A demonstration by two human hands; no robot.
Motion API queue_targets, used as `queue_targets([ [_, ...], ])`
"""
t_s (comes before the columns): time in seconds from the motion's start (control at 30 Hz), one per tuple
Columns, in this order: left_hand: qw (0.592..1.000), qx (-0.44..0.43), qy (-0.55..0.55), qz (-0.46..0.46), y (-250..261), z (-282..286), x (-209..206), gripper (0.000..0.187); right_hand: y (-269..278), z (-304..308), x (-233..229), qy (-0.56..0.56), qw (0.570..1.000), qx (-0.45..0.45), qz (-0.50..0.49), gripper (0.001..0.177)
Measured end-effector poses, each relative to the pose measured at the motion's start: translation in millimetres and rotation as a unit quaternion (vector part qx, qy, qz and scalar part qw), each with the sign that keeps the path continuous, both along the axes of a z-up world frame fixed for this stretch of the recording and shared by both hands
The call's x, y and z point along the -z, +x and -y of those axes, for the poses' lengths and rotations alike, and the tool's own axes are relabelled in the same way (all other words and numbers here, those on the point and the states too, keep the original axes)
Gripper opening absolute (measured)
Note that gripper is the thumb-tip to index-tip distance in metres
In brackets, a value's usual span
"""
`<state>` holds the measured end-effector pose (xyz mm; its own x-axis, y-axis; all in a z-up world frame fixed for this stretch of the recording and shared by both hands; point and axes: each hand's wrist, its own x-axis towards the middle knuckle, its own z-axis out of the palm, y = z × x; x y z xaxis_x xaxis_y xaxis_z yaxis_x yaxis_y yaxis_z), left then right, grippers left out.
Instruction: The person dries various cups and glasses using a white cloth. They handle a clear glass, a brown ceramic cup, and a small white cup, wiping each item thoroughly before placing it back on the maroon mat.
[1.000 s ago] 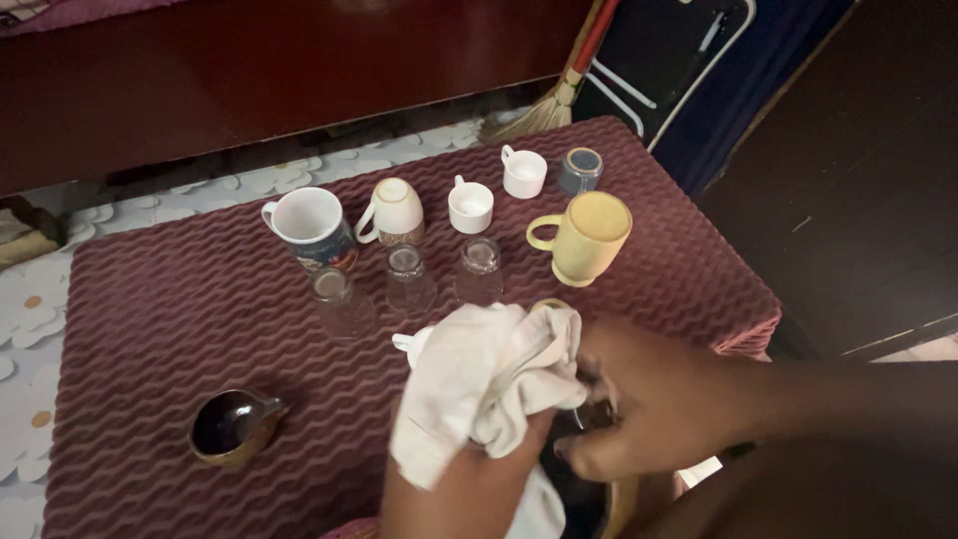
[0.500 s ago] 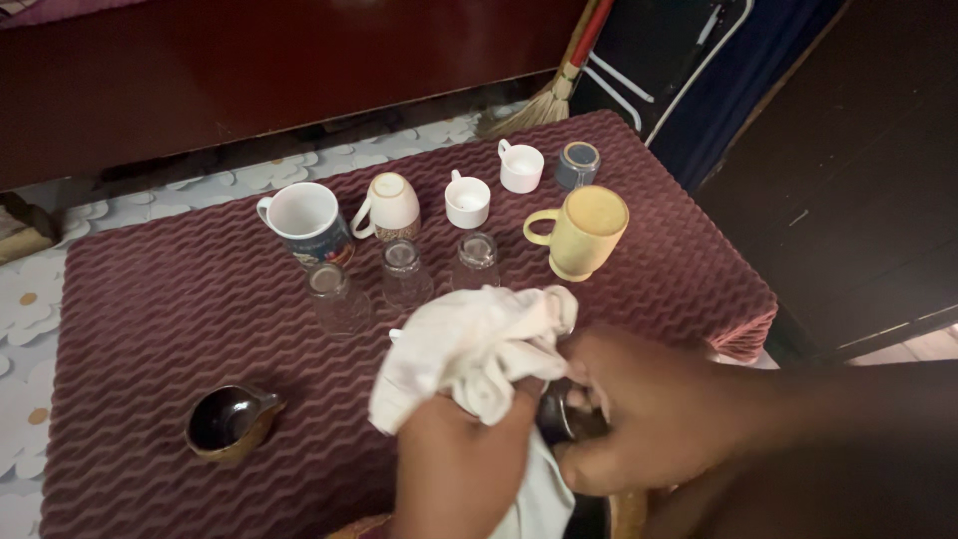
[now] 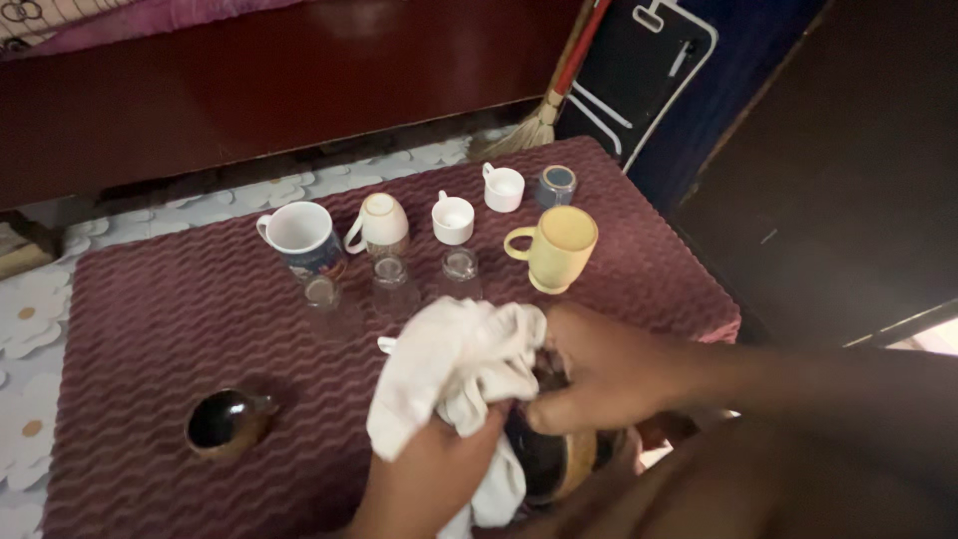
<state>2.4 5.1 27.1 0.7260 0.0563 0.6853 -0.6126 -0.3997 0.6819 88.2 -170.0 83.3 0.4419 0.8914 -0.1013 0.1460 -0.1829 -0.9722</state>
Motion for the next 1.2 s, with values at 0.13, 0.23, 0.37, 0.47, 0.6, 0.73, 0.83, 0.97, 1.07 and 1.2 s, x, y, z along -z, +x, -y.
queue_targets([
  [0.13, 0.993, -0.021, -0.063, -0.100, 0.6, 3.6, -2.7, 0.033, -7.4, 2.0, -8.0, -0.012, 0.988, 0.030, 0.148, 0.045],
  [0.23, 0.980, -0.054, -0.124, -0.146, 9.4, -2.6, -7.1, 0.028, -10.7, 5.5, -10.5, -0.153, 0.976, 0.060, 0.145, 0.030],
  [0.37, 0.962, -0.031, -0.193, -0.190, 13.2, -30.3, -20.7, 0.026, -11.9, 15.2, -17.8, -0.174, 0.969, 0.062, 0.165, 0.028],
  [0.47, 0.947, 0.004, -0.146, -0.286, 8.3, -34.2, -33.2, 0.027, -9.7, 14.8, -22.4, -0.044, 0.995, 0.065, 0.059, 0.045],
  [0.6, 0.984, 0.071, 0.007, -0.160, 4.9, -27.5, -52.1, 0.035, -8.0, 8.0, -29.8, 0.033, 0.998, 0.060, 0.008, 0.065],
  [0.73, 0.975, 0.199, -0.084, -0.056, 19.0, -20.0, -65.2, 0.044, -12.4, -0.3, -38.2, 0.025, 0.987, 0.154, -0.030, 0.074],
  [0.83, 0.967, 0.214, -0.078, -0.118, 33.1, -22.7, -58.1, 0.039, -9.5, -1.5, -32.1, -0.012, 0.978, 0.206, -0.020, 0.081],
  [0.97, 0.939, 0.288, -0.066, -0.175, 51.7, -30.1, -27.8, 0.032, 3.4, -1.1, -6.2, -0.035, 0.982, 0.183, 0.036, 0.075],
  [1.07, 0.928, 0.284, -0.083, -0.227, 71.0, -23.0, 8.8, 0.032, 14.2, 0.6, 12.3, -0.064, 0.978, 0.187, -0.068, 0.077],
  [1.2, 0.908, 0.235, -0.158, -0.310, 84.6, -27.9, 52.9, 0.032, 26.7, 4.1, 25.5, -0.040, 0.975, 0.156, -0.153, 0.074],
])
